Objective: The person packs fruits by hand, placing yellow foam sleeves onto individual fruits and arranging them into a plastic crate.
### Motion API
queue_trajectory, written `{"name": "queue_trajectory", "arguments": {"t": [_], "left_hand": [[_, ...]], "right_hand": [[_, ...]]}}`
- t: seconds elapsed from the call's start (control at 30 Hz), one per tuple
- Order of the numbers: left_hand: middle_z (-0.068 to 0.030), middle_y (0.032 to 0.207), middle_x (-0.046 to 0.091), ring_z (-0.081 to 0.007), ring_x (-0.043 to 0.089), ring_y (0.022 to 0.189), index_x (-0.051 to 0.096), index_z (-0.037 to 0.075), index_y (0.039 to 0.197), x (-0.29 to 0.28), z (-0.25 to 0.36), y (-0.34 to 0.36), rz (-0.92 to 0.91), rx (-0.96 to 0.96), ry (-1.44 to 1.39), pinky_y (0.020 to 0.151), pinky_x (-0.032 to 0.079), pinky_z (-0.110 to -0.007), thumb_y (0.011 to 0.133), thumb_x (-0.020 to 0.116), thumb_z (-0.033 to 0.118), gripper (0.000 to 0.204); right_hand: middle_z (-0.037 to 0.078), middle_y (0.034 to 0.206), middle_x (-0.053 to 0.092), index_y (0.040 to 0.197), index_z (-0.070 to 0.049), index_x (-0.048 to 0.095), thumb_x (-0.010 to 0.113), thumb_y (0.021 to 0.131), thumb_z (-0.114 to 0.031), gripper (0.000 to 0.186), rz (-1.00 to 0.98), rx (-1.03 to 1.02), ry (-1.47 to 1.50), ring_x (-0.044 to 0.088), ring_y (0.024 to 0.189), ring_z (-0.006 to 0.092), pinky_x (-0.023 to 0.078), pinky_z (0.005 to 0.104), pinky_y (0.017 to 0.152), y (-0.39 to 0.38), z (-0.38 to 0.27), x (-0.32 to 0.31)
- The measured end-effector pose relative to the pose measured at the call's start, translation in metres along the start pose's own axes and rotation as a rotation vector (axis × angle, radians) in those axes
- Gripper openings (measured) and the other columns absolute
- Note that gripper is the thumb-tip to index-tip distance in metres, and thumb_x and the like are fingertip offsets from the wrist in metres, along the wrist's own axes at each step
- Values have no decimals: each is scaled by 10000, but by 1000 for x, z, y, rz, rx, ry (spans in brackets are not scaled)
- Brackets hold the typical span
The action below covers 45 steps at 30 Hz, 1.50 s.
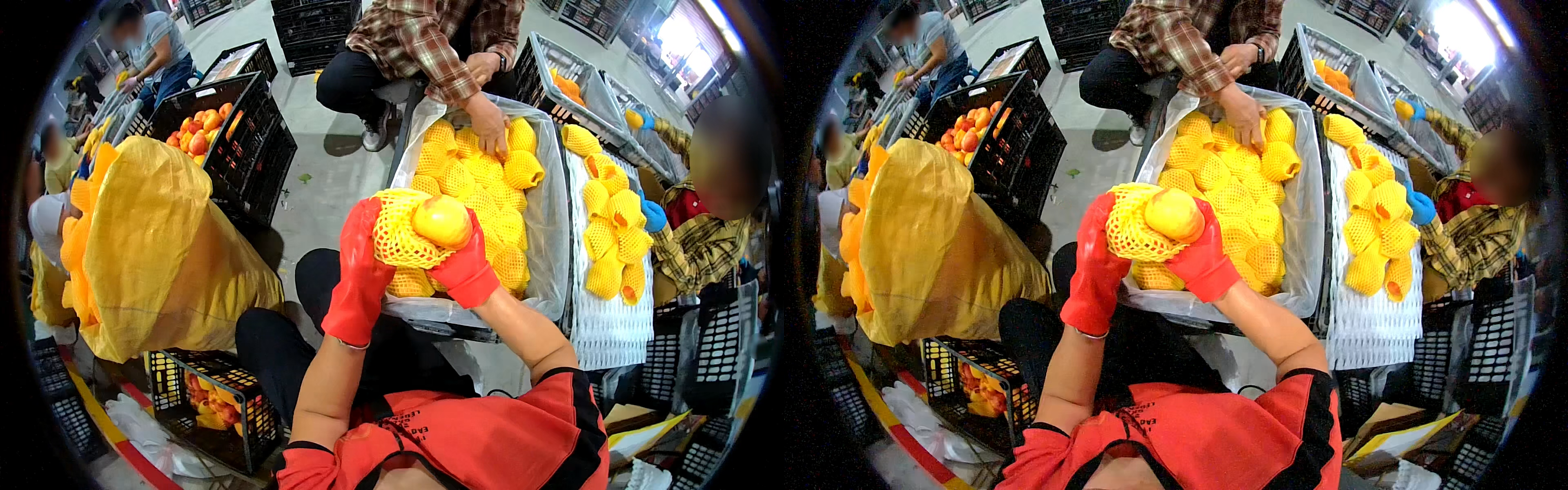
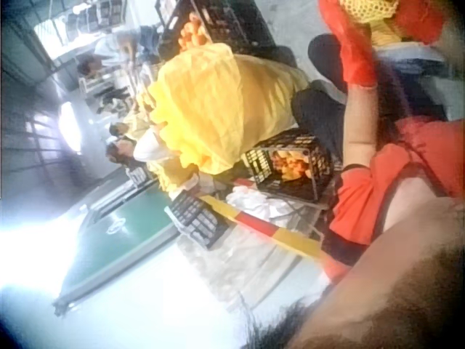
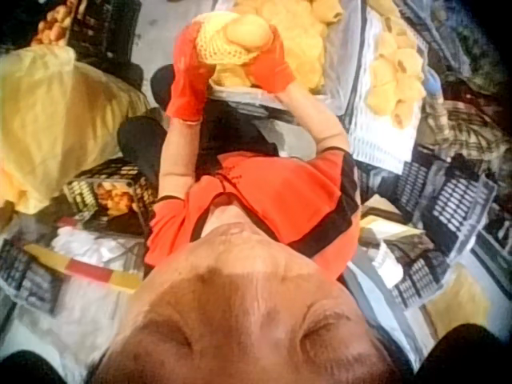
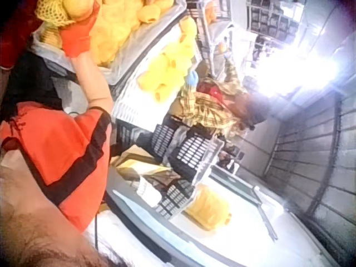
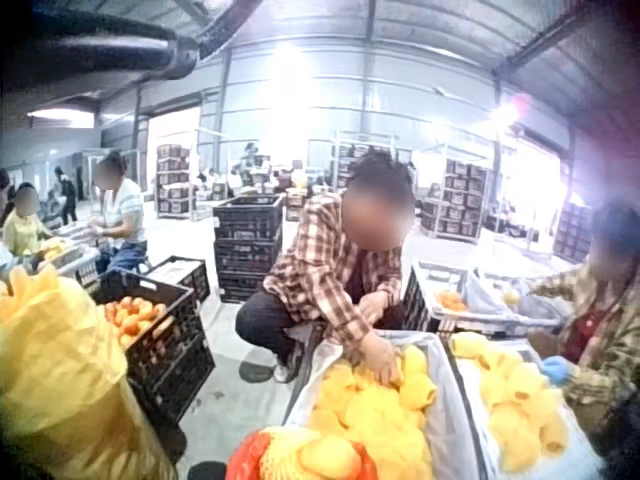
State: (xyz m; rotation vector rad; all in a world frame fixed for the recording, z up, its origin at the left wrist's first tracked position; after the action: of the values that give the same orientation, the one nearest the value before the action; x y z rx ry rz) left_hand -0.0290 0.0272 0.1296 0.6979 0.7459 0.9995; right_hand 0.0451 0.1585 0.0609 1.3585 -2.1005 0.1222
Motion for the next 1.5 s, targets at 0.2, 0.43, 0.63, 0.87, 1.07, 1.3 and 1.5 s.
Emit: {"name": "queue_trajectory", "arguments": {"t": [0.2, 0.43, 0.63, 0.87, 1.07, 1.3, 1.5], "left_hand": [[-191, 1152, 606, -341, 605, 1067, 546, -21, 1216, 9, -24, -12, -44, -205, -44, 917, 489, -396, 750, 742, -2, 506], [-87, 1036, 655, -157, 657, 902, 579, 16, 1084, 7, -50, -24, 390, -795, -930, 806, 545, -289, 963, 600, 164, 192], [-96, 1049, 657, -166, 658, 911, 566, 11, 1111, 3, -58, -32, 445, -815, -967, 819, 548, -304, 956, 613, 161, 221], [-108, 1058, 652, -178, 656, 921, 558, 3, 1111, -4, -61, -30, 434, -772, -948, 833, 544, -312, 964, 598, 178, 232], [-117, 1068, 646, -176, 653, 927, 532, -8, 1146, 15, -40, -11, 123, -842, -983, 822, 540, -303, 959, 601, 212, 297], [-93, 991, 657, -162, 664, 871, 569, 5, 1068, 25, -58, -10, 148, -843, -866, 759, 551, -287, 945, 618, 191, 228], [-91, 924, 669, -165, 669, 793, 599, 4, 995, 28, -88, -28, 213, -1109, -953, 708, 562, -291, 928, 631, 163, 176]], "right_hand": [[138, 1297, 559, 1306, -62, 494, 548, 903, -362, 505, 142, 263, 312, 549, 1204, 265, 454, 433, 1025, 0, 21, -14], [90, 1279, 544, 1349, -25, 466, 635, 804, -121, 579, 125, 39, -175, 523, 1183, 199, 430, 333, 1011, 9, -20, 18], [96, 1323, 509, 1356, -15, 458, 639, 899, -187, 521, 33, -43, -307, 479, 1229, 188, 366, 335, 1064, 7, -26, 32], [110, 1341, 492, 1360, -15, 443, 700, 871, -278, 612, -55, -69, -490, 472, 1242, 194, 353, 344, 1078, 3, -24, 49], [114, 1205, 626, 1292, -67, 525, 693, 861, -382, 560, 184, 484, 101, 611, 1105, 259, 519, 444, 926, -2, 34, -7], [78, 1284, 594, 1359, -122, 496, 640, 884, -483, 614, 131, 628, 574, 619, 1112, 233, 599, 376, 736, -8, 38, 9], [97, 1361, 489, 1368, -48, 423, 815, 773, -243, 739, -86, 253, -408, 504, 1225, 207, 443, 353, 1012, 5, 3, 23]]}}
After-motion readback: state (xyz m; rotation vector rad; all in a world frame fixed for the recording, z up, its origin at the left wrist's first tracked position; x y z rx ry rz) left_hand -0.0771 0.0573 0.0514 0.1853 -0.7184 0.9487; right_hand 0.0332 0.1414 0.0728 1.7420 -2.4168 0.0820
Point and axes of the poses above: each hand's wrist, its own y-axis towards the middle knuckle, its own x-axis out of the palm, z = x × y, the point moved 9 cm from there along y, towards the middle knuckle
